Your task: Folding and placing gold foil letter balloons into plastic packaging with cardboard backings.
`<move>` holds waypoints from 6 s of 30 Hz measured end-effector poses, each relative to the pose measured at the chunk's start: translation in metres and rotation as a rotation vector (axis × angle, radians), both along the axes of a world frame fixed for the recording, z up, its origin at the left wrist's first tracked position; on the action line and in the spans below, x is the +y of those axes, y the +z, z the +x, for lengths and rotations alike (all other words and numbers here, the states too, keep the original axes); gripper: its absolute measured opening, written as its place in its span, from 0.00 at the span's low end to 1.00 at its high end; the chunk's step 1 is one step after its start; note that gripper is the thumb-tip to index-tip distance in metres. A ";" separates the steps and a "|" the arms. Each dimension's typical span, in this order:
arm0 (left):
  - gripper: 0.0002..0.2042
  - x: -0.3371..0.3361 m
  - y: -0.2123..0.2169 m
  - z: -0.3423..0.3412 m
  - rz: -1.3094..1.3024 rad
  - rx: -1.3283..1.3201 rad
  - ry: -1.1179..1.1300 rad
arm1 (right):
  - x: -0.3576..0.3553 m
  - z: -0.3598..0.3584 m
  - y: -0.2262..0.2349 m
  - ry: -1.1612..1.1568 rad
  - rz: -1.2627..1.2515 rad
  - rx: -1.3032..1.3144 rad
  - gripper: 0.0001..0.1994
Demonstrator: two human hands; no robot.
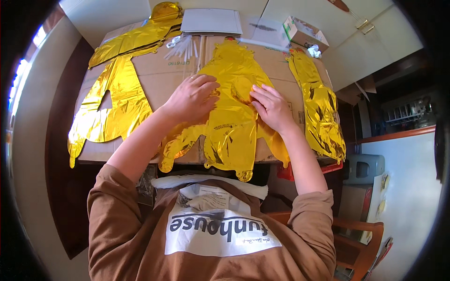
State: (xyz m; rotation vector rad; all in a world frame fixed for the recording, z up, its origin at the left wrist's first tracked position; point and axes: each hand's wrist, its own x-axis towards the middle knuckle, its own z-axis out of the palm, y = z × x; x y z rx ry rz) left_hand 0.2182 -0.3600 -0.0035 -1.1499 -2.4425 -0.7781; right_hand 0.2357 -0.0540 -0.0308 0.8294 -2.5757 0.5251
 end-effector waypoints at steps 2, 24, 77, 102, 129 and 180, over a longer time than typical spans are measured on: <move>0.21 0.019 0.010 0.007 -0.018 -0.029 -0.052 | 0.000 0.000 0.001 -0.010 0.002 0.002 0.13; 0.52 0.064 -0.025 0.016 -0.342 -0.109 -0.050 | 0.038 0.088 0.051 -0.479 -0.372 -0.035 0.13; 0.54 0.040 -0.064 -0.003 -0.253 -0.032 -0.191 | -0.003 0.044 0.000 -0.096 0.134 -0.111 0.23; 0.21 0.113 -0.035 -0.080 -0.074 0.008 -0.030 | -0.001 0.054 0.007 -0.086 0.182 -0.186 0.33; 0.22 0.102 -0.041 -0.082 0.202 -0.063 -0.029 | -0.031 0.071 0.011 -0.036 0.114 -0.069 0.23; 0.51 0.006 0.030 -0.015 -0.349 -0.626 0.629 | -0.030 0.027 0.056 0.064 0.253 -0.425 0.39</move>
